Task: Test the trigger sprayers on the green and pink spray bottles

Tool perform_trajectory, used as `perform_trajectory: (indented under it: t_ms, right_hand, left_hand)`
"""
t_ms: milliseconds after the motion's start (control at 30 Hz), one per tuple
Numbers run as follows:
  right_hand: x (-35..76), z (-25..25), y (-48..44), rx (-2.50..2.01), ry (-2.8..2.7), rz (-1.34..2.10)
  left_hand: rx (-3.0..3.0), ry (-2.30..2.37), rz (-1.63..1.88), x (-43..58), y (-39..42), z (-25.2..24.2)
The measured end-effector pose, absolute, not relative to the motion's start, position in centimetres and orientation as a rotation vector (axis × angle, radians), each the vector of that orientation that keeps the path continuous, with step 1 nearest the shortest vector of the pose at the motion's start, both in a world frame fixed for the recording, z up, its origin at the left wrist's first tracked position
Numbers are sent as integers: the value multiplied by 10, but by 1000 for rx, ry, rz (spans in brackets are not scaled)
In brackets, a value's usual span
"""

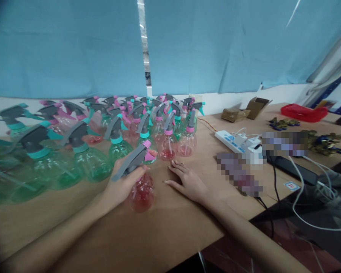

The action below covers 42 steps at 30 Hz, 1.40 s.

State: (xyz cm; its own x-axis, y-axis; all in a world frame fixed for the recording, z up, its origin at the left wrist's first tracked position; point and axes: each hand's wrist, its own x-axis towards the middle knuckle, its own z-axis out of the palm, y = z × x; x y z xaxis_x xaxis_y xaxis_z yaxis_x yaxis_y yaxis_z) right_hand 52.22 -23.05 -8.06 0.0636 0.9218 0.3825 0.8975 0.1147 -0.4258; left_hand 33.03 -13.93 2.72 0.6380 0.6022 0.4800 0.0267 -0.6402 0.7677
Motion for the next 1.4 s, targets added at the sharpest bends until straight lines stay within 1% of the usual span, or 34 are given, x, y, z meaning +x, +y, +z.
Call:
perform_trajectory:
  t_ms: [367, 867, 1233, 1400]
  right_hand:
    - [522, -79, -231, -1801, -1839, 44]
    - [523, -81, -230, -1799, -1850, 45]
    - [522, -81, -231, -1807, -1834, 38]
    - [522, -80, -231, -1802, -1842, 36]
  left_hand:
    - [2111, 503, 963, 329, -140, 29]
    - [2134, 377, 832, 328, -134, 32]
    - [2091, 342, 876, 328, -133, 29]
    - [2099, 440, 942, 329, -136, 28]
